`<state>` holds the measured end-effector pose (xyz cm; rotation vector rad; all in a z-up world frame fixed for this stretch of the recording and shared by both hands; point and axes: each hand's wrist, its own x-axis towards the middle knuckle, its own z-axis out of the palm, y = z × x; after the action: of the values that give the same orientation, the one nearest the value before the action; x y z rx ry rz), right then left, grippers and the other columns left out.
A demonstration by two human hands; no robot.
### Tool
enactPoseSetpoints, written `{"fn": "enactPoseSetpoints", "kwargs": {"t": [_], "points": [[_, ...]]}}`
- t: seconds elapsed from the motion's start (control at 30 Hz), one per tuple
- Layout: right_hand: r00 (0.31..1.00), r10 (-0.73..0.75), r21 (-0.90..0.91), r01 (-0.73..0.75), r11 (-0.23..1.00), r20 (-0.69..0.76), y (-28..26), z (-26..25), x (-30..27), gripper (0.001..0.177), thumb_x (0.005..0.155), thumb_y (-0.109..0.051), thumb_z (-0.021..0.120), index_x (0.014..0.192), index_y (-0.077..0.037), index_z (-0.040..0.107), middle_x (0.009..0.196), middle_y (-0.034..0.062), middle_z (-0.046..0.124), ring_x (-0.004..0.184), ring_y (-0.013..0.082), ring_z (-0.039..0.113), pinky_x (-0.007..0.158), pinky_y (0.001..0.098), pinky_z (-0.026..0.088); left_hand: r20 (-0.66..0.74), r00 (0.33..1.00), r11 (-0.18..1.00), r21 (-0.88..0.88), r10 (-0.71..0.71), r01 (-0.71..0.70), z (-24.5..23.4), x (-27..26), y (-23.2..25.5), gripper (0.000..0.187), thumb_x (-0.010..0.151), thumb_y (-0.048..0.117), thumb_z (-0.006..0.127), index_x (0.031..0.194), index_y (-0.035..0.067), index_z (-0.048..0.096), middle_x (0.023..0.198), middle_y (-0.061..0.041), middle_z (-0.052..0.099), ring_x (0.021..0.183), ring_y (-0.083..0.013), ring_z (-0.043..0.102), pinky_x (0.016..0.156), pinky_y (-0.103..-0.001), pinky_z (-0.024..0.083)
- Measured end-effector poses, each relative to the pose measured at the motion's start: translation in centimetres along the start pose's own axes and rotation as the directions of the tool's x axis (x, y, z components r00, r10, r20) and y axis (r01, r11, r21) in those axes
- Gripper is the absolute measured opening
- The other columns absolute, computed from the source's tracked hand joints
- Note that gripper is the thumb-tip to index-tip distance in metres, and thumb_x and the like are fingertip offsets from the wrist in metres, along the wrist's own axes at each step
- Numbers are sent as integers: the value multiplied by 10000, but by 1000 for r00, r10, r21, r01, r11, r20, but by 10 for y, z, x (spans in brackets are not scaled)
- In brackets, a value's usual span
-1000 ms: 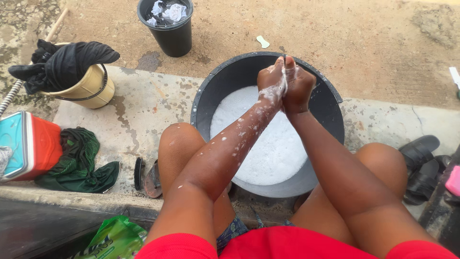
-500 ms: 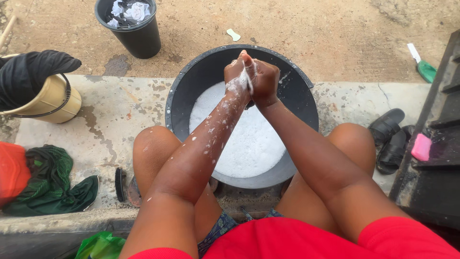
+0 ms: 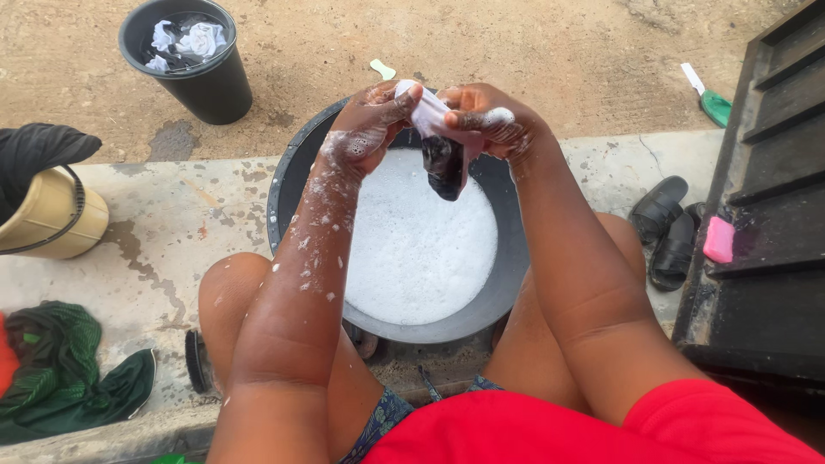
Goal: The person washes clothing items by hand in a bucket filled with soapy water, scrubbing the fabric against itself and wringing it out.
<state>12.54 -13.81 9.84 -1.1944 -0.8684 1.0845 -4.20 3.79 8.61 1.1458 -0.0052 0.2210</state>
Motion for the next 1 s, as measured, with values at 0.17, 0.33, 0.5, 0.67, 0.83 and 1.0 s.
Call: {"fn": "enactPoseSetpoints", "kwargs": {"t": [0.17, 0.33, 0.5, 0.67, 0.83, 1.0], "points": [[946, 38, 364, 87, 928, -323, 10, 47, 4, 340, 824, -330, 864, 858, -29, 708, 824, 76, 742, 781, 186, 748, 740, 324, 649, -657, 700, 953, -279, -281, 121, 13, 20, -33, 472, 887, 517, 667, 963, 54, 611, 881, -115, 679, 769, -195, 733, 705, -347, 635], [683, -656, -717, 278, 639, -320, 45, 83, 17, 468, 1008, -383, 707, 656, -85, 630, 596, 7, 630, 527, 135, 623, 478, 288, 473, -720, 671, 975, -219, -178, 24, 41, 27, -66, 454, 988, 472, 678, 835, 49, 614, 757, -59, 555, 610, -123, 517, 475, -268, 434], [604, -787, -807, 398, 436, -126, 70, 93, 22, 595, 1110, -393, 570, 610, -71, 553, 542, 28, 500, 466, 141, 487, 499, 343, 361, -757, 631, 985, -152, -169, 82, 41, 23, -60, 385, 968, 362, 649, 810, 15, 698, 688, -42, 630, 576, -92, 571, 491, -267, 456], [573, -800, -881, 269, 389, -178, 92, 90, 20, 583, 1116, -337, 539, 585, -98, 562, 517, 17, 501, 437, 130, 504, 469, 335, 369, -794, 594, 978, -199, -129, -54, 23, 25, -57, 404, 984, 297, 604, 798, -55, 671, 631, -98, 596, 525, -158, 558, 474, -345, 433], [528, -843, -900, 307, 309, -109, 101, 65, 28, 549, 1119, -396, 576, 640, -129, 604, 546, -33, 557, 473, 83, 600, 449, 269, 444, -786, 574, 970, -232, -228, 67, 37, 22, -59, 379, 976, 314, 597, 889, -42, 695, 708, -88, 666, 543, -114, 628, 459, -300, 496], [546, -835, -948, 223, 226, -70, 93, 35, 32, 577, 1082, -434, 638, 599, -122, 599, 518, -21, 527, 447, 104, 539, 463, 298, 405, -648, 750, 973, -228, -135, -22, 45, 10, -63, 424, 998, 392, 591, 996, -24, 673, 723, -62, 616, 518, -114, 560, 424, -306, 454]]}}
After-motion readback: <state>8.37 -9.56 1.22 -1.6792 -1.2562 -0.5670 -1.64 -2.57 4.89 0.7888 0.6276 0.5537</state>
